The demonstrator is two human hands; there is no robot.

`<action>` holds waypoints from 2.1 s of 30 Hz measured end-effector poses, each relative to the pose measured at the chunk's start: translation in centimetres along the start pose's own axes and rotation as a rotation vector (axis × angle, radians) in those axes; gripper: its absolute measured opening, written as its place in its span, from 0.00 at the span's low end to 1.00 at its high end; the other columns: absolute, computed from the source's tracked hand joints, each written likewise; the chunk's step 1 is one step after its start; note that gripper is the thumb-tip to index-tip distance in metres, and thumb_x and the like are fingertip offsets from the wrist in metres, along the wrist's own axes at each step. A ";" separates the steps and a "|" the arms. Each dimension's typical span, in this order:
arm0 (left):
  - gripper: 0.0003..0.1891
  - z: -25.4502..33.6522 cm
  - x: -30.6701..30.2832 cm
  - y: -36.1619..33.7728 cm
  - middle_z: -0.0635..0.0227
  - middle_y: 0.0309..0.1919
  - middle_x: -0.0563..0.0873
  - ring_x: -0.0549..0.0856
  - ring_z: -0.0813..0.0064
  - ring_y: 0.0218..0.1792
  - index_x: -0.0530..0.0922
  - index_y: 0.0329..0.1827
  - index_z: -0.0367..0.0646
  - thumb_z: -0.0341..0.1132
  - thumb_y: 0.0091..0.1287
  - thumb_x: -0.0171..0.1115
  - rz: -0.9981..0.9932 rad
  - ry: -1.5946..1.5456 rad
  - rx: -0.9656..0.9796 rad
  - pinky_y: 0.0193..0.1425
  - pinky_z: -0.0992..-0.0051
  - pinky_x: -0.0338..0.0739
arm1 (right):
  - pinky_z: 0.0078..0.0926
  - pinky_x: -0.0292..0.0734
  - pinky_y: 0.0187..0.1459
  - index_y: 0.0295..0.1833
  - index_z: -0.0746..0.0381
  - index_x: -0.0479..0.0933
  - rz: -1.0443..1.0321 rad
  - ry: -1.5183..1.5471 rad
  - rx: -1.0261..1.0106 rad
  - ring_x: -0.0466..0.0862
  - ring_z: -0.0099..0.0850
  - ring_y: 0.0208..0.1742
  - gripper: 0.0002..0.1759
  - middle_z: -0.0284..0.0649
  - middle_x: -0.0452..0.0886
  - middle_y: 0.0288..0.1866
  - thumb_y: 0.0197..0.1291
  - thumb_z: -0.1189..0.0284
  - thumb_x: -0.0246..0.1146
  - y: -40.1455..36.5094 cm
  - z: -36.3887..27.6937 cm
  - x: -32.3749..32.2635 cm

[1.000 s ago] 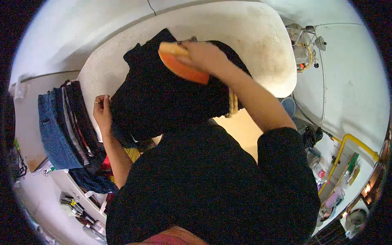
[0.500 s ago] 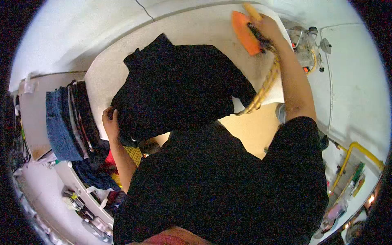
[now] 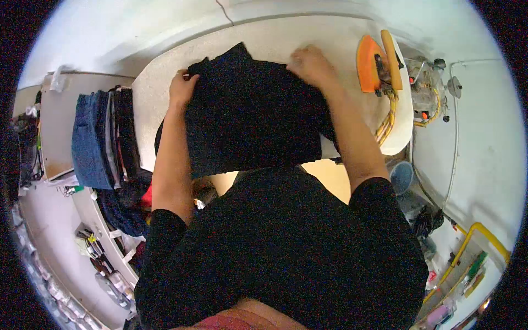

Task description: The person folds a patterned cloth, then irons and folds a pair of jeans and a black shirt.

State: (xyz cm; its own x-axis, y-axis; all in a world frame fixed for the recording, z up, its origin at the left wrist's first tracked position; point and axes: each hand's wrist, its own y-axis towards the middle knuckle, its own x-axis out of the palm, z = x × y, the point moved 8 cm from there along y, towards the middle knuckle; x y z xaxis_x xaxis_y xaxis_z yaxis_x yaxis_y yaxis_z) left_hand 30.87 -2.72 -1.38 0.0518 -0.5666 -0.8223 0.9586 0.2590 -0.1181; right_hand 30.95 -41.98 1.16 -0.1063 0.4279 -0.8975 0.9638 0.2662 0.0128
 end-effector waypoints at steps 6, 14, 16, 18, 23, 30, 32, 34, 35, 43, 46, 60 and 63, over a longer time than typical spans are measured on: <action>0.28 13.3 0.4 -4.7 0.57 0.62 0.77 0.76 0.54 0.62 0.75 0.63 0.49 0.43 0.59 0.71 0.080 0.135 0.670 0.65 0.53 0.70 | 0.41 0.75 0.51 0.43 0.62 0.75 -0.077 0.295 -0.072 0.81 0.45 0.50 0.13 0.48 0.82 0.43 0.59 0.66 0.66 -1.4 -3.3 0.7; 0.10 21.6 -2.0 -10.6 0.56 0.35 0.82 0.81 0.61 0.38 0.76 0.41 0.36 0.36 0.69 0.61 -0.654 -0.239 0.805 0.46 0.67 0.74 | 0.36 0.74 0.49 0.49 0.61 0.74 -0.424 0.671 -0.097 0.81 0.36 0.46 0.21 0.46 0.82 0.41 0.62 0.56 0.67 -6.1 -9.1 -3.5; 0.11 20.8 -5.4 -12.2 0.58 0.33 0.81 0.80 0.66 0.35 0.76 0.40 0.35 0.36 0.69 0.61 -0.566 -0.234 0.886 0.45 0.70 0.74 | 0.39 0.74 0.50 0.51 0.61 0.75 -0.470 0.586 -0.080 0.81 0.41 0.47 0.29 0.50 0.82 0.43 0.59 0.46 0.65 -9.0 -9.8 -3.1; 0.10 17.1 -9.9 -12.0 0.62 0.32 0.80 0.78 0.72 0.34 0.76 0.41 0.36 0.35 0.69 0.61 -0.450 -0.226 0.715 0.44 0.72 0.73 | 0.39 0.75 0.49 0.50 0.62 0.77 -0.425 0.586 -0.141 0.82 0.43 0.45 0.29 0.51 0.82 0.42 0.58 0.46 0.66 -11.4 -10.2 -2.5; 0.09 1.6 -29.3 -10.8 0.69 0.39 0.77 0.76 0.75 0.44 0.77 0.43 0.39 0.36 0.68 0.61 0.338 -0.728 0.275 0.53 0.74 0.71 | 0.35 0.72 0.39 0.39 0.65 0.76 -0.566 0.634 -0.084 0.78 0.36 0.33 0.22 0.48 0.79 0.31 0.55 0.57 0.71 -16.4 -9.3 -0.2; 0.10 -5.9 -41.5 -13.7 0.64 0.39 0.80 0.80 0.70 0.40 0.76 0.41 0.40 0.39 0.72 0.57 0.540 -0.654 0.318 0.52 0.68 0.77 | 0.29 0.71 0.41 0.34 0.63 0.76 -0.573 0.777 -0.180 0.77 0.28 0.34 0.13 0.35 0.76 0.29 0.51 0.70 0.73 -16.2 -11.9 -4.1; 0.11 -0.4 -39.1 -13.0 0.63 0.42 0.80 0.79 0.70 0.44 0.78 0.45 0.35 0.36 0.74 0.54 0.587 0.067 0.386 0.56 0.71 0.74 | 0.27 0.73 0.46 0.38 0.63 0.77 -0.291 0.955 -0.231 0.79 0.28 0.40 0.12 0.34 0.79 0.38 0.51 0.73 0.71 -15.0 -10.3 -7.0; 0.13 -3.5 -35.1 -7.0 0.62 0.50 0.81 0.78 0.71 0.52 0.79 0.50 0.32 0.35 0.74 0.54 0.420 -0.169 0.285 0.64 0.72 0.67 | 0.26 0.75 0.53 0.51 0.62 0.78 -0.369 1.135 0.210 0.81 0.30 0.49 0.18 0.37 0.82 0.47 0.53 0.74 0.70 -15.9 -3.9 -5.4; 0.13 -3.3 -32.5 -4.3 0.60 0.50 0.82 0.77 0.71 0.54 0.79 0.49 0.30 0.35 0.73 0.55 0.369 -0.084 0.304 0.65 0.72 0.67 | 0.26 0.75 0.54 0.52 0.63 0.78 -0.247 1.272 0.374 0.81 0.30 0.49 0.19 0.38 0.82 0.48 0.54 0.74 0.70 -16.1 -1.6 -5.4; 0.15 -4.4 -8.7 9.3 0.54 0.49 0.85 0.83 0.51 0.52 0.80 0.52 0.41 0.40 0.68 0.61 0.150 0.236 0.234 0.57 0.60 0.75 | 0.23 0.76 0.44 0.52 0.69 0.78 0.057 1.103 0.738 0.82 0.27 0.41 0.22 0.38 0.82 0.42 0.60 0.63 0.68 -12.7 9.0 1.3; 0.16 0.0 -6.9 5.4 0.56 0.51 0.83 0.80 0.50 0.54 0.80 0.54 0.44 0.38 0.65 0.63 0.330 0.294 0.358 0.59 0.56 0.72 | 0.24 0.75 0.46 0.52 0.71 0.77 0.138 0.807 0.821 0.82 0.30 0.43 0.26 0.41 0.83 0.43 0.62 0.58 0.67 -12.7 8.8 1.0; 0.21 -0.2 -2.9 -9.9 0.60 0.67 0.72 0.71 0.54 0.66 0.79 0.61 0.55 0.34 0.63 0.64 -0.080 0.349 0.576 0.69 0.53 0.63 | 0.35 0.77 0.44 0.47 0.64 0.79 0.418 0.148 0.573 0.85 0.41 0.40 0.16 0.48 0.84 0.41 0.63 0.62 0.65 -14.1 10.3 -4.9; 0.22 0.8 -3.0 -10.3 0.60 0.67 0.73 0.71 0.55 0.66 0.78 0.62 0.55 0.32 0.63 0.64 -0.078 0.389 0.614 0.70 0.53 0.61 | 0.34 0.78 0.41 0.44 0.63 0.80 0.512 0.122 0.547 0.84 0.38 0.35 0.14 0.46 0.84 0.38 0.61 0.64 0.67 -16.4 10.9 -5.0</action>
State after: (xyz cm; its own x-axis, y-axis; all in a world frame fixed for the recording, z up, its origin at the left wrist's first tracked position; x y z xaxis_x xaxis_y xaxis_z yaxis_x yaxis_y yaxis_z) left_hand 21.01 -4.31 2.75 -0.0172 -0.2167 -0.9761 0.9456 -0.3206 0.0545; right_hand 18.32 -57.85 0.65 0.3918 0.4834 -0.7828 0.8804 -0.4441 0.1664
